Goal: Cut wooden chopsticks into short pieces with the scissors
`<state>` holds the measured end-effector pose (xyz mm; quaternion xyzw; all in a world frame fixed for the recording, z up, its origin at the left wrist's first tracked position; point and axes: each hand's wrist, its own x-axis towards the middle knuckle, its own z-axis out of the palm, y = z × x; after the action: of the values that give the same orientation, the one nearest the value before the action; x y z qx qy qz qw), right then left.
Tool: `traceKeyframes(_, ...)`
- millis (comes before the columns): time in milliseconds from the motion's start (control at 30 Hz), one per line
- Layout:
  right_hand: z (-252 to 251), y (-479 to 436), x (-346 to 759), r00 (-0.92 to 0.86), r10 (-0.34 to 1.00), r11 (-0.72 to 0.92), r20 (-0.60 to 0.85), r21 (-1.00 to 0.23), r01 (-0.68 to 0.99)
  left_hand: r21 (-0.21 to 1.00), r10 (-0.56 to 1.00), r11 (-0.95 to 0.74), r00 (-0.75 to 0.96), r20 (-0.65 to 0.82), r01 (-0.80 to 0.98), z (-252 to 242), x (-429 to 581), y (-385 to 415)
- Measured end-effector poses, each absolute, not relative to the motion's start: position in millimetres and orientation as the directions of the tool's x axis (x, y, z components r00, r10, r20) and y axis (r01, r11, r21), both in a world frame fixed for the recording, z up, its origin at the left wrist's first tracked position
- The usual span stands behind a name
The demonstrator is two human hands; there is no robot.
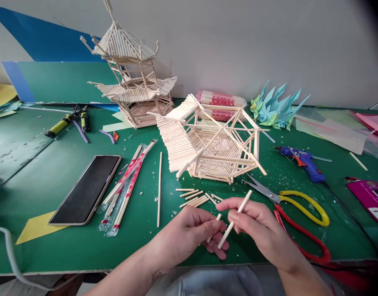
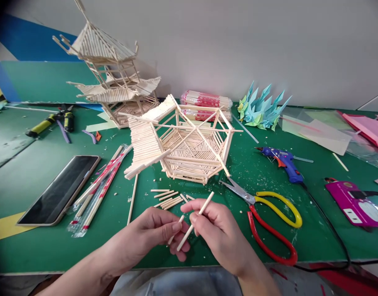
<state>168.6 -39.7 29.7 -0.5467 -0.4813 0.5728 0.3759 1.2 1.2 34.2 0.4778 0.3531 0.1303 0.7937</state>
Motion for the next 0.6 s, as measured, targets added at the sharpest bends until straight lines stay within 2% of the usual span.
traceKeyframes(233, 22.6, -34.0, 165.8, -0.189, 0.935, -0.308, -0.301, -0.951, -0.009, 0.794, 0.509, 0.596, 0.705, -0.493, 0.124, 32.0, 4.4, 0.1)
traceKeyframes(600, 21.9, -36.5, 166.0, -0.157, 0.952, -0.258, -0.264, -0.965, 0.056, 0.804, 0.522, 0.586, 0.711, -0.471, 0.102, 32.7, 6.7, 0.2)
